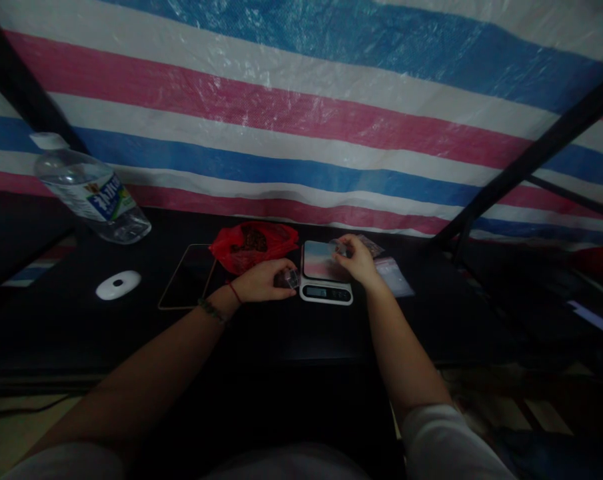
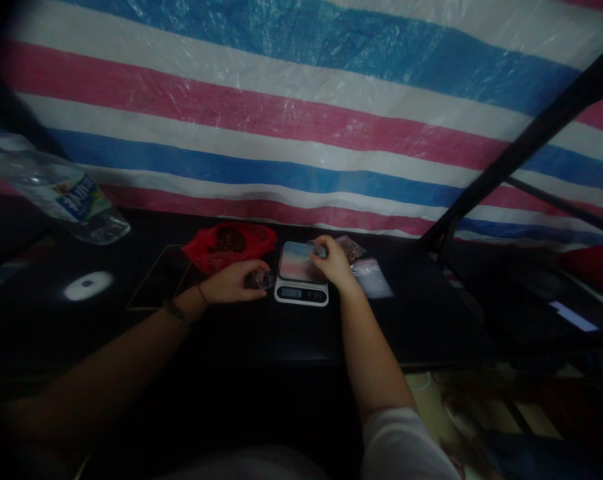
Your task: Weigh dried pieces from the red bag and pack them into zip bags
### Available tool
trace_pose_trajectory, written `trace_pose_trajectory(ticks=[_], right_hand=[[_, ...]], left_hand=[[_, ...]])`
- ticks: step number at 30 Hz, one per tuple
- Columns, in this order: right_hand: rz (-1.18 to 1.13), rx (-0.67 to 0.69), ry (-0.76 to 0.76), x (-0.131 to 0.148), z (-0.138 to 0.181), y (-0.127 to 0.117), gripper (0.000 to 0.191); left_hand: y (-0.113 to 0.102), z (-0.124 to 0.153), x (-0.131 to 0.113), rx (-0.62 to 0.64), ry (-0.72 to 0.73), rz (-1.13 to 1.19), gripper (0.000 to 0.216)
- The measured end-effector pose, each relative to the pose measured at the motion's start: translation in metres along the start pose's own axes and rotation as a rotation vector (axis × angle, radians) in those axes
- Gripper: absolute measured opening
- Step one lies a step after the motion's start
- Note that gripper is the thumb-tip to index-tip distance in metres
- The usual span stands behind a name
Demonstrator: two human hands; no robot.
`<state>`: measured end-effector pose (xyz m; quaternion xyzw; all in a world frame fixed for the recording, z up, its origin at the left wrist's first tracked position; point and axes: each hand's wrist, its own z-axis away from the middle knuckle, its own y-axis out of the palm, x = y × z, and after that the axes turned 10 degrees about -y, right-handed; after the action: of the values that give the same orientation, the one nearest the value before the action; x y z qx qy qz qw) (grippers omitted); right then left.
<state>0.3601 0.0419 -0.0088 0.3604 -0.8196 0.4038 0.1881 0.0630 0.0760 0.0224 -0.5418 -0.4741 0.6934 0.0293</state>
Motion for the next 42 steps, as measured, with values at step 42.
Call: trace_pose_trajectory(ticks=[42], right_hand=[[0.536, -0.273, 0.148, 0.062, 0.046, -0.045, 0.035]], left_hand=[[0.020, -0.020, 0.027, -0.132, -0.119, 0.927, 0.028]])
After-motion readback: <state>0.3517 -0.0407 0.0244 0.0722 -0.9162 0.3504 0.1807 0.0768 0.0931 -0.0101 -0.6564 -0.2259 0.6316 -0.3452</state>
